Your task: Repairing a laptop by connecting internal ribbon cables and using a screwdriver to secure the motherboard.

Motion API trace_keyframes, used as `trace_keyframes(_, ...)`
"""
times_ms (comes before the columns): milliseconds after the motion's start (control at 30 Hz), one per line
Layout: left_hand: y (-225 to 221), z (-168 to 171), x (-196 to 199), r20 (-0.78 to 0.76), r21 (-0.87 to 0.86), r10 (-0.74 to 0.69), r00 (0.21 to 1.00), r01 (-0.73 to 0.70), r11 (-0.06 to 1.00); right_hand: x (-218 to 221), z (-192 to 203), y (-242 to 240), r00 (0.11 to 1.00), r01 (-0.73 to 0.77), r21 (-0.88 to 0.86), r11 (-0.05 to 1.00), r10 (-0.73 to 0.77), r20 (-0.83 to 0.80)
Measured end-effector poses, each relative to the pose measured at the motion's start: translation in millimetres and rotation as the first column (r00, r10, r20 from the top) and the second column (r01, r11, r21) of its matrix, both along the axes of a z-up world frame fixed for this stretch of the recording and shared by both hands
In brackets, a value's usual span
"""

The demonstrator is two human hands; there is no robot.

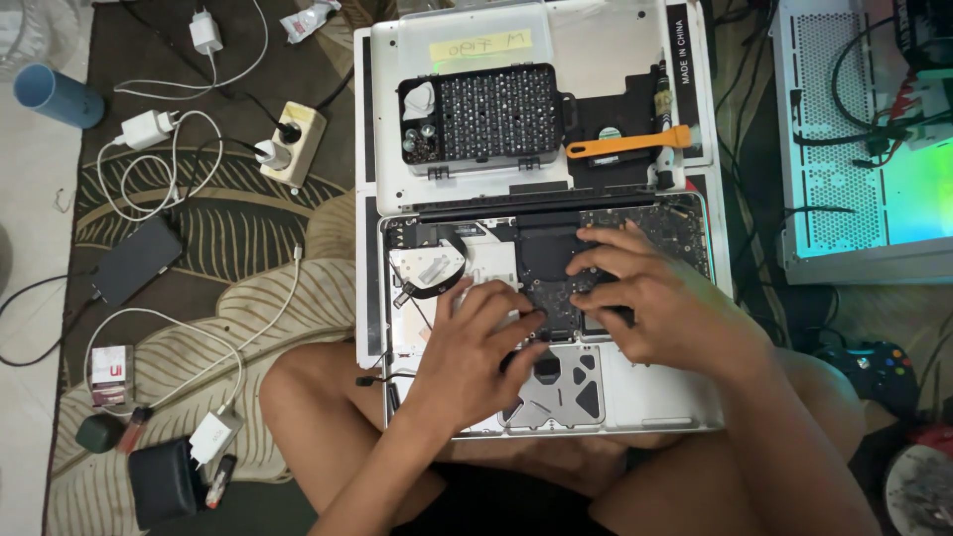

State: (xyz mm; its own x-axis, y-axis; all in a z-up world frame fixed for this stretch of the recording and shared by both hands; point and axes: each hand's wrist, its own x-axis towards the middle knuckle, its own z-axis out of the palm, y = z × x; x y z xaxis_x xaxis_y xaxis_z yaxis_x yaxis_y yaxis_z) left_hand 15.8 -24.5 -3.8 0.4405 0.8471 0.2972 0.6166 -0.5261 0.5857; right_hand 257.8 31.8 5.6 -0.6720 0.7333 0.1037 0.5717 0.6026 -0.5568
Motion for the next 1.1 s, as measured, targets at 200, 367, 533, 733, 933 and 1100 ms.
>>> trace_keyframes(200, -1.5, -8.8, 6.1, -0.012, 0.041, 0.06, 0.998, -0.059, 0.997, 1.1, 1.5, -6.4, 0.999, 0.038, 0.037, 0.999, -0.038, 0.009)
trace_keyframes(367, -8.0, -7.4, 8.4, -0.058, 0.075, -0.004, 0.998, 0.008, 0.997, 2.7, -4.8, -11.1, 0.999, 0.032, 0.097, 0.995, -0.036, 0.034)
trace_keyframes(533, -7.7, 3.9, 15.8, 0.059, 0.049, 0.018, 0.998, -0.021, 0.999, 4.5, -3.7, -14.5, 0.999, 0.027, 0.126, 0.992, -0.031, 0.035)
trace_keyframes(733, -4.3, -1.3, 13.8, 0.095, 0.047, 0.035, 0.995, -0.039, 0.998, -3.3, 12.9, -25.5, 1.0, -0.005, 0.172, 0.985, 0.005, -0.001)
trace_keyframes(933, -4.4, -5.4, 9.7, 0.112, 0.026, 0.03, 0.993, -0.033, 0.999, -10.4, 4.9, -41.8, 0.997, -0.076, 0.167, 0.983, 0.074, 0.015)
trace_keyframes(1100, -4.1, -4.3, 8.8, 0.024, 0.082, -0.01, 1.0, 0.008, 0.997, -13.3, 4.0, -44.8, 0.995, -0.074, 0.16, 0.984, 0.062, 0.075)
